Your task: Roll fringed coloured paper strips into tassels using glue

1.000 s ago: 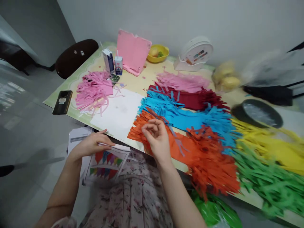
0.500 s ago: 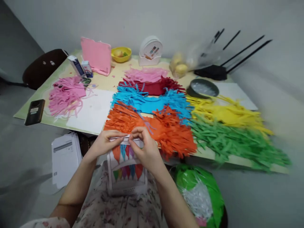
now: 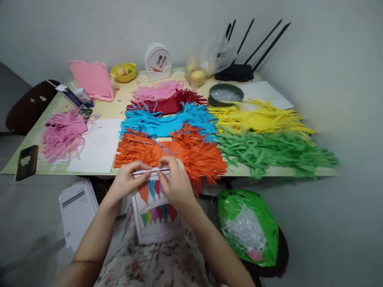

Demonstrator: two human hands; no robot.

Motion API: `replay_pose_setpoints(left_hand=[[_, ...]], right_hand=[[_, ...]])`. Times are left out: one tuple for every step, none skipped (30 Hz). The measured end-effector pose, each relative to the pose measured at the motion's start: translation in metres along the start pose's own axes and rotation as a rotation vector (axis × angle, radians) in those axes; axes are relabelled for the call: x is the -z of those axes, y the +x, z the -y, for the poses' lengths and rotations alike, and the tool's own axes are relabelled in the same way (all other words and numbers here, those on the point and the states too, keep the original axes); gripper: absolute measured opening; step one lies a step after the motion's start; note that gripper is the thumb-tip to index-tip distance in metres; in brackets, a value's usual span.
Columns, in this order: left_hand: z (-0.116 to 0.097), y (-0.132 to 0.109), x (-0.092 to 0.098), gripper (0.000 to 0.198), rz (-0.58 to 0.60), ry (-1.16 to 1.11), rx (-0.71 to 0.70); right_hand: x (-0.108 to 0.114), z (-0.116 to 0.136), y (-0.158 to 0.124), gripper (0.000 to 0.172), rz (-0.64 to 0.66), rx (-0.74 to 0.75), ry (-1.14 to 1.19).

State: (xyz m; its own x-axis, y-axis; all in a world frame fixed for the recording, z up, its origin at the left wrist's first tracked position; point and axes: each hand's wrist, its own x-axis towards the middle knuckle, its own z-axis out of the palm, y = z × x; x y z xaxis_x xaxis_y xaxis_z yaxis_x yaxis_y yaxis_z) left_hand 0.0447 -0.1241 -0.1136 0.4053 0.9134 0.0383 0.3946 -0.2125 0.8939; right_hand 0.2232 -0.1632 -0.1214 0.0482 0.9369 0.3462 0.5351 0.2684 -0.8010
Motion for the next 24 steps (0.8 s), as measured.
replay_pose_setpoints(left_hand=[[-0.001, 0.001, -0.001, 0.014, -0.010, 0.006, -0.012], [-0.003, 0.003, -0.003, 0.014, -0.011, 0.013, -0.034], [-0.005, 0.006, -0.006, 0.014, 0.001, 0.020, -0.064], [-0.008, 0.009, -0.009, 0.014, 0.024, 0.027, -0.100], [-0.013, 0.014, -0.013, 0.013, 0.056, 0.030, -0.145], [-0.018, 0.019, -0.018, 0.013, 0.097, 0.026, -0.197], [-0.025, 0.025, -0.025, 0.013, 0.144, 0.010, -0.259], [-0.032, 0.031, -0.034, 0.014, 0.198, -0.015, -0.331], [-0.041, 0.037, -0.044, 0.015, 0.252, -0.049, -0.411], [-0.050, 0.043, -0.057, 0.015, 0.302, -0.084, -0.493], [-0.060, 0.048, -0.072, 0.015, 0.347, -0.117, -0.574], [-0.070, 0.052, -0.089, 0.015, 0.384, -0.146, -0.650], [-0.080, 0.054, -0.107, 0.015, 0.417, -0.175, -0.721], [-0.089, 0.054, -0.127, 0.015, 0.450, -0.206, -0.785], [-0.099, 0.052, -0.148, 0.016, 0.486, -0.244, -0.841], [-0.107, 0.048, -0.168, 0.017, 0.529, -0.283, -0.888], [-0.114, 0.042, -0.189, 0.017, 0.579, -0.318, -0.919], [-0.121, 0.035, -0.207, 0.018, 0.644, -0.333, -0.935], [-0.127, 0.028, -0.224, 0.020, 0.718, -0.320, -0.940], [-0.133, 0.020, -0.238, 0.022, 0.802, -0.280, -0.941], [-0.137, 0.013, -0.249, 0.024, 0.887, -0.221, -0.942], [-0.142, 0.007, -0.257, 0.028, 0.962, -0.158, -0.950], [-0.145, 0.002, -0.262, 0.031, 1.023, -0.102, -0.965], [-0.149, -0.001, -0.262, 0.032, 1.062, -0.060, -0.980]], right_hand=[[0.003, -0.001, -0.001, 0.015, -0.026, 0.038, -0.048], [0.008, -0.003, -0.002, 0.013, -0.044, 0.081, -0.089], [0.014, -0.005, -0.004, 0.010, -0.051, 0.128, -0.123], [0.023, -0.008, -0.005, 0.007, -0.047, 0.176, -0.153], [0.032, -0.011, -0.007, 0.005, -0.036, 0.221, -0.179], [0.044, -0.014, -0.010, 0.007, -0.027, 0.261, -0.205], [0.058, -0.017, -0.013, 0.010, -0.028, 0.287, -0.233], [0.073, -0.019, -0.018, 0.013, -0.035, 0.298, -0.266], [0.090, -0.021, -0.024, 0.015, -0.041, 0.296, -0.300], [0.108, -0.022, -0.032, 0.017, -0.041, 0.281, -0.328], [0.127, -0.021, -0.041, 0.018, -0.032, 0.252, -0.347], [0.147, -0.020, -0.053, 0.019, -0.019, 0.215, -0.354], [0.168, -0.017, -0.066, 0.019, -0.008, 0.171, -0.352], [0.187, -0.013, -0.081, 0.020, -0.006, 0.125, -0.349], [0.206, -0.008, -0.097, 0.020, -0.014, 0.076, -0.351], [0.223, -0.003, -0.115, 0.021, -0.028, 0.025, -0.364], [0.237, 0.003, -0.134, 0.021, -0.041, -0.030, -0.388], [0.250, 0.008, -0.155, 0.022, -0.043, -0.093, -0.422], [0.260, 0.014, -0.175, 0.024, -0.028, -0.168, -0.462], [0.269, 0.018, -0.194, 0.025, 0.005, -0.250, -0.505], [0.275, 0.022, -0.212, 0.026, 0.052, -0.337, -0.549], [0.279, 0.025, -0.227, 0.026, 0.100, -0.417, -0.590], [0.282, 0.028, -0.238, 0.027, 0.142, -0.480, -0.623], [0.284, 0.030, -0.245, 0.029, 0.168, -0.517, -0.644]])
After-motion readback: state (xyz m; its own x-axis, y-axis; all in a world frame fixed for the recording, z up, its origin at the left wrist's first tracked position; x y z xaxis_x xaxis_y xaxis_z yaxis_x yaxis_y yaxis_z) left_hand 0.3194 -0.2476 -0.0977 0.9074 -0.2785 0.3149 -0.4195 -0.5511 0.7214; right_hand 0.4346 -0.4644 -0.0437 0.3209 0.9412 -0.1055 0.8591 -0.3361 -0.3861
